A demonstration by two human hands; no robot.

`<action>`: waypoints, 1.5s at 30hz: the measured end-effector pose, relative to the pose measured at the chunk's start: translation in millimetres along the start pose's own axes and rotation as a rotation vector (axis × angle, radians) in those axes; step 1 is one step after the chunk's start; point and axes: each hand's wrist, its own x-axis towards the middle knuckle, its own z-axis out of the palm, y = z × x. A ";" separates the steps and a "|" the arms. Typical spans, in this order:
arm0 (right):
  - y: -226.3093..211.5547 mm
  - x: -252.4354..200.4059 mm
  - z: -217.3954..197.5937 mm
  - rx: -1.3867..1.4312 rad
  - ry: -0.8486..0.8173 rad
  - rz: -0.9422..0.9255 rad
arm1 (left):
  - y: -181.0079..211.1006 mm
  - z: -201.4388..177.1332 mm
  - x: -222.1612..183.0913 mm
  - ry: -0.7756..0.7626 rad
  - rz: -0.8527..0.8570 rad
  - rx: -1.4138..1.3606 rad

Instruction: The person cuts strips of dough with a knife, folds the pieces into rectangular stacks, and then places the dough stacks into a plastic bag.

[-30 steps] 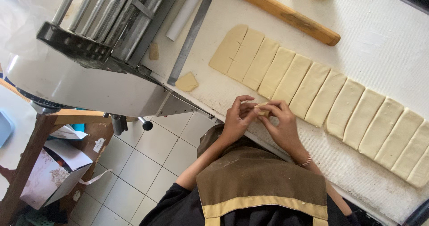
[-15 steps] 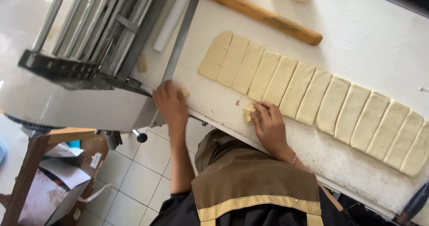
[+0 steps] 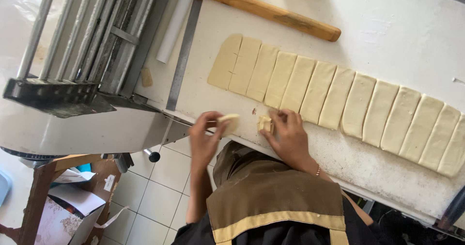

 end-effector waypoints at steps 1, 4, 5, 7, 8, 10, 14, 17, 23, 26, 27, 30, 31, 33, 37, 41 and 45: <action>-2.4 -0.2 1.4 -0.199 0.099 -0.157 | 3.3 6.5 0.0 -0.004 -0.003 0.001; 1.4 -2.1 9.6 -0.157 0.121 -0.170 | 10.4 24.1 7.4 -0.006 -0.071 -0.153; 3.7 -4.3 12.7 -0.158 0.124 -0.168 | 10.1 28.9 10.7 0.002 -0.098 -0.170; 10.5 -10.2 13.3 0.321 -0.275 0.167 | 4.0 42.4 12.3 0.016 -0.125 -0.190; 14.5 -11.2 10.4 0.319 -0.276 0.164 | -1.2 50.8 11.3 -0.039 -0.212 -0.211; 19.7 -11.6 -1.5 0.712 -0.163 0.406 | -12.7 69.5 6.7 -0.089 -0.301 -0.233; 21.2 -3.2 -17.2 0.940 -0.096 0.329 | -25.3 83.7 -13.9 -0.057 0.102 0.086; 13.7 8.3 -1.5 0.940 -0.152 0.281 | -19.5 69.0 -12.7 -0.079 0.187 0.176; 0.8 13.7 12.7 0.299 -0.194 0.048 | 3.4 53.1 -1.9 -0.378 0.289 0.005; 7.3 8.7 8.8 -0.057 -0.061 -0.141 | -6.8 68.2 -4.3 -0.353 0.403 0.284; 13.8 2.8 7.2 0.075 -0.131 -0.064 | -10.5 71.1 -7.5 -0.287 0.465 0.391; 62.1 -28.7 -8.8 0.342 0.023 0.077 | -12.5 70.4 -7.0 -0.263 0.481 0.367; 89.1 -46.7 -21.0 0.518 0.147 0.323 | -10.5 69.4 -2.9 -0.271 0.488 0.364; 155.5 -80.1 -50.4 0.012 0.525 0.344 | -5.7 66.1 7.6 -0.303 0.477 0.298; 230.7 -171.0 -106.6 -0.487 0.553 1.044 | -5.9 68.8 17.8 -0.320 0.663 0.263; 250.0 -230.7 -102.8 -0.549 0.472 1.141 | -29.4 50.0 29.4 -0.420 0.632 0.398; 276.6 -263.9 -79.0 -0.644 0.538 1.076 | -38.4 -13.4 58.5 -0.266 0.420 0.473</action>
